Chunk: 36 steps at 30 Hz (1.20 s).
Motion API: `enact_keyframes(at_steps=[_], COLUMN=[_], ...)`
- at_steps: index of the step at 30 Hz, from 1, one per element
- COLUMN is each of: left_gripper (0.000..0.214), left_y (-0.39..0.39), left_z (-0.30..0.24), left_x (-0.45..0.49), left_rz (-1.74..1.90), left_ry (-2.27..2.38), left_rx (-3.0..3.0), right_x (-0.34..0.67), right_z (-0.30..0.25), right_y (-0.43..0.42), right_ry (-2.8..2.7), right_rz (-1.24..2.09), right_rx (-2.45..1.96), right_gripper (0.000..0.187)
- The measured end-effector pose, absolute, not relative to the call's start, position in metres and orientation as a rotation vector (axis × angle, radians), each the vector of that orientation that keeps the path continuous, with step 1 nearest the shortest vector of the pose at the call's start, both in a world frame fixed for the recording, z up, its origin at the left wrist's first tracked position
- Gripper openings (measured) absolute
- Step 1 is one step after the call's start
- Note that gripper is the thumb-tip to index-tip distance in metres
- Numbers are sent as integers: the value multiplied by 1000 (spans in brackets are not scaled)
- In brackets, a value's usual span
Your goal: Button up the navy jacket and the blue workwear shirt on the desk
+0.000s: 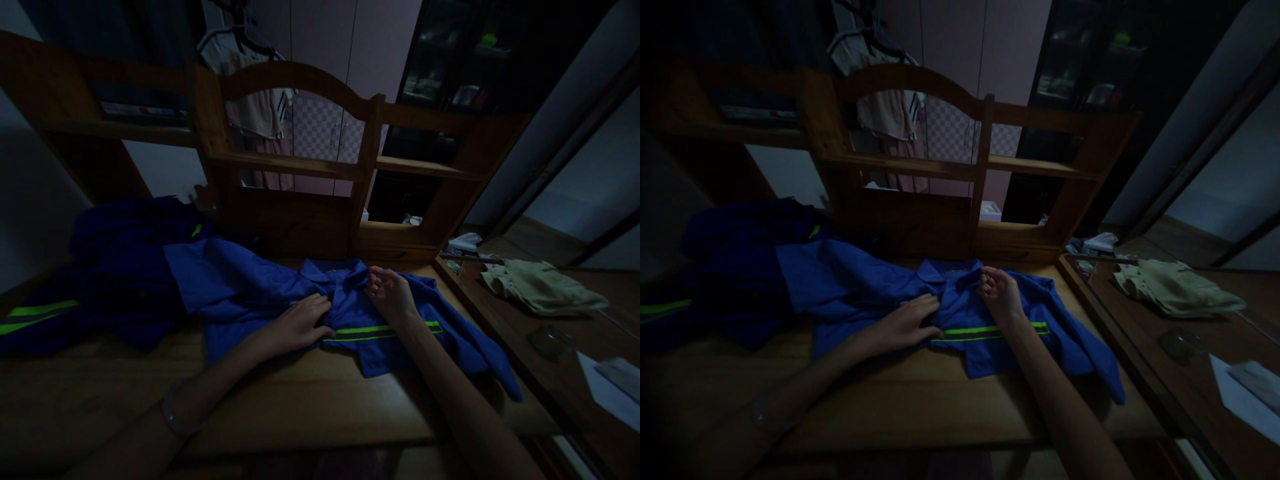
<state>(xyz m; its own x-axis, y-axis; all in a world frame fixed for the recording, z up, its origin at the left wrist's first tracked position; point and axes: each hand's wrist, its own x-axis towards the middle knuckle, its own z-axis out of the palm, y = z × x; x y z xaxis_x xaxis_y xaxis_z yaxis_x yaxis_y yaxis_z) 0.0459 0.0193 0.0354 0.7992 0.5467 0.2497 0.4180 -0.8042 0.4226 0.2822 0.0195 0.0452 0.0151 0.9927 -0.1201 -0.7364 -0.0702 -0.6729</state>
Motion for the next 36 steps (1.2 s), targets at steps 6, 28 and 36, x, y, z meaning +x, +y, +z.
enact_keyframes(at_steps=[6,28,36], left_gripper=[37,11,4], left_y=[22,14,10], left_z=[35,33,32], left_x=[47,54,53], left_rz=[521,754,723], left_ry=[812,800,736], left_rx=[2334,2459,2655], right_x=[281,272,267], right_z=[44,48,47], right_y=[20,16,17], right_ry=[-539,-749,-798], right_rz=[1529,1456,1449], right_rx=[-673,-765,-777], right_gripper=[9,12,13])
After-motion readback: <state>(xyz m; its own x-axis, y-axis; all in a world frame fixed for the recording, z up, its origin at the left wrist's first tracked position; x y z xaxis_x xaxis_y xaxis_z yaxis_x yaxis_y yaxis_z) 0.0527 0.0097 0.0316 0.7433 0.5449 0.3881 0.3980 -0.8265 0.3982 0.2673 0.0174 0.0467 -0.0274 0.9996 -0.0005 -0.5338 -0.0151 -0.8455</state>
